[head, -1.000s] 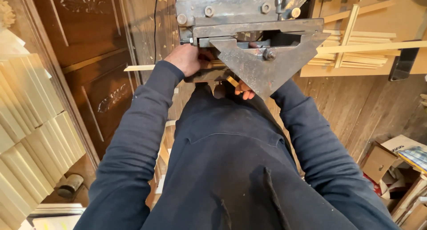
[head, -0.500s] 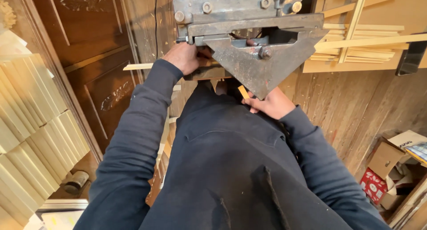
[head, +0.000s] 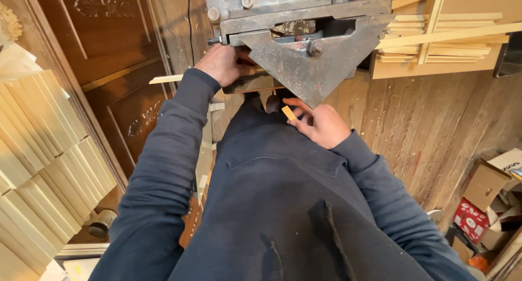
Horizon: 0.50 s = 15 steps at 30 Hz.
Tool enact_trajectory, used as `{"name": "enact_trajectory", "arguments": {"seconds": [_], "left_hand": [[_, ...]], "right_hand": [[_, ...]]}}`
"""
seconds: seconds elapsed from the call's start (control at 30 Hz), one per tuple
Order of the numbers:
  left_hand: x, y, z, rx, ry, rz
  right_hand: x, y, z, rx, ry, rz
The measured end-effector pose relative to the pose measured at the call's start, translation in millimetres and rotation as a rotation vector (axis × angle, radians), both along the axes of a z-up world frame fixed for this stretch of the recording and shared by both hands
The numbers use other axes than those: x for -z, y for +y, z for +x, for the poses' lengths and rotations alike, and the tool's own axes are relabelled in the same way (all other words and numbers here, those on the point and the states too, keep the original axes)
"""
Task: Using a manual miter chopper to cut wooden molding strips into picture frame components.
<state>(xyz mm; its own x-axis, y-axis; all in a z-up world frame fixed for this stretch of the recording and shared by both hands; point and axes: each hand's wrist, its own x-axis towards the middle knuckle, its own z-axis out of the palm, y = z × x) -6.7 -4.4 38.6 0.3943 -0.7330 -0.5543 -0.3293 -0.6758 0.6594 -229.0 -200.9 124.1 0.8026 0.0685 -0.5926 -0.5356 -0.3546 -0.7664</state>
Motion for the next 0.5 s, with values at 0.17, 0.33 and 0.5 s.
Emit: {"name": "enact_trajectory", "arguments": {"seconds": [0.17, 0.33, 0.5], "left_hand": [[-4.1, -1.3, 0.8, -0.028, 0.039, -0.019], [-5.2, -2.5, 1.9, -0.048, 0.076, -0.045], [5.1, 1.2, -0.3, -0.044, 0.054, -0.108]], "right_hand": [[13.9, 5.4, -9.0, -0.068, -0.110, -0.135], [5.9, 21.3, 10.0, -0.070, -0.153, -0.263], [12.5, 39.0, 34.2, -0.095, -0.527, -0.387]]}}
